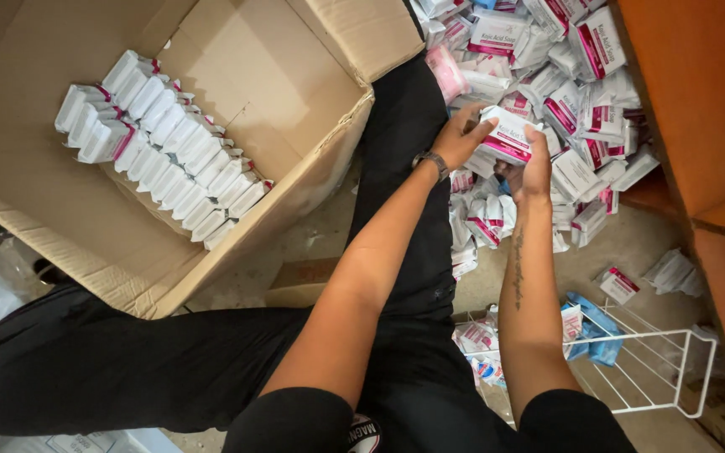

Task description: The person packs individual bars of soap into a cardboard box.

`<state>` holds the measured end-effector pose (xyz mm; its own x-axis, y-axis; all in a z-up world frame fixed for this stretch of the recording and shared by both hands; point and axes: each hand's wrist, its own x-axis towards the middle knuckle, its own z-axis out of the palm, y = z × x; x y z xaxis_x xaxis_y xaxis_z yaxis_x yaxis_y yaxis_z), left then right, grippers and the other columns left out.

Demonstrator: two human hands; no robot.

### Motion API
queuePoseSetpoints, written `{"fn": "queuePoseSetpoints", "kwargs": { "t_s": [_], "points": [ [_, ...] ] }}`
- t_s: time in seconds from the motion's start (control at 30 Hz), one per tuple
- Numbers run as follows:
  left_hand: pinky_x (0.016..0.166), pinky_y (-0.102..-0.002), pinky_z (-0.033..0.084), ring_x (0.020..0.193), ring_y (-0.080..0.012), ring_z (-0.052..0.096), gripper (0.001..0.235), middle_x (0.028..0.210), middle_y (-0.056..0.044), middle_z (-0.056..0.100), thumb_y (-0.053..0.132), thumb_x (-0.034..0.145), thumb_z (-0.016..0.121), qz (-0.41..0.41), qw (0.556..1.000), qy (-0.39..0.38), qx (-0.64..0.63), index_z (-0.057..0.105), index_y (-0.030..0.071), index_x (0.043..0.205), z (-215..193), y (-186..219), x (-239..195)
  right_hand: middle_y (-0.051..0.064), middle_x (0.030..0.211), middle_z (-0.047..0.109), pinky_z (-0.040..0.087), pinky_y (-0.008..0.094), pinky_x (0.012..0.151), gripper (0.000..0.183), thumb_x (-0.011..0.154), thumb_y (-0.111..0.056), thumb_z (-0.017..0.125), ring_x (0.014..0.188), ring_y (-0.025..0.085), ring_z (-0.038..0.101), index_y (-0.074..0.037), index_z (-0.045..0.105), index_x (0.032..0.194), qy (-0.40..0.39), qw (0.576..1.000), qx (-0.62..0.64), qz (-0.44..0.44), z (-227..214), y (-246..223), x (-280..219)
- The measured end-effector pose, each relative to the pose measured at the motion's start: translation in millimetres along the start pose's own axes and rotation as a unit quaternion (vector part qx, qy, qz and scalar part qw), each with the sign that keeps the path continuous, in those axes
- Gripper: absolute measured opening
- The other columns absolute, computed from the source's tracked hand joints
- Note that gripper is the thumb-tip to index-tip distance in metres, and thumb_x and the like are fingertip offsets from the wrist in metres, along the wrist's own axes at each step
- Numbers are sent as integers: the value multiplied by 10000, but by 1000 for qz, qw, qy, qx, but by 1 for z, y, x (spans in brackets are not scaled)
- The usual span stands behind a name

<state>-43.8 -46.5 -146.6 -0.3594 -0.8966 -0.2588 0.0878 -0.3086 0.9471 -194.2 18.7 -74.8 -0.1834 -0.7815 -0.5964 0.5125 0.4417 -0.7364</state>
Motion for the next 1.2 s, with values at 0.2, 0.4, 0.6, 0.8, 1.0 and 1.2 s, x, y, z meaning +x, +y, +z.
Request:
{"fn": "queuePoseSetpoints", "kwargs": {
  "t_s": [0.2,0.4,0.6,0.8,1.0,1.2],
  "points": [
    [768,-310,549,846,-144,662,416,934,-87,731,380,967,704,-3,1000,-15,0,705,-1,1133,-1,22,-10,47,901,702,474,320,541,613,1047,-617,379,635,186,597,-97,665,1200,-47,997,56,9,18,-10,-10],
    [599,-275,507,711,-98,638,452,858,-34,709,437,959,659,-48,996,5,-70,667,28,1151,-4,62,-29,52,928,699,433,299,525,493,1123,-508,378,649,186,590,-114,662,1205,-88,989,110,54,11,3,-3],
    [380,-269,410,470,-89,536,469,709,-30,644,465,972,626,-107,983,56,-134,607,71,1226,-13,96,-46,87,969,720,437,276,515,440,1134,-423,406,683,193,621,-70,652,1224,-108,984,130,55,48,-14,-21],
    [379,-256,417,450,-93,559,535,706,-24,654,517,982,597,-65,981,35,-179,593,51,1244,-53,146,-63,145,961,726,427,262,474,496,1119,-425,378,650,249,651,-26,639,1254,-146,987,68,30,107,-34,-42],
    [390,-242,499,444,-93,622,571,727,-11,710,571,921,559,-92,984,5,-152,514,136,1289,-120,245,-101,131,951,720,402,254,473,509,1158,-422,378,584,191,579,-18,654,1301,-227,973,40,-5,173,-52,-55],
    [462,-244,502,532,-110,659,563,819,-50,717,531,973,638,-1,992,26,-121,550,67,1279,-200,240,-112,103,1017,714,442,279,528,452,1154,-404,426,691,180,625,-35,629,1318,-246,969,9,-31,248,-60,-72]
  ]
}}
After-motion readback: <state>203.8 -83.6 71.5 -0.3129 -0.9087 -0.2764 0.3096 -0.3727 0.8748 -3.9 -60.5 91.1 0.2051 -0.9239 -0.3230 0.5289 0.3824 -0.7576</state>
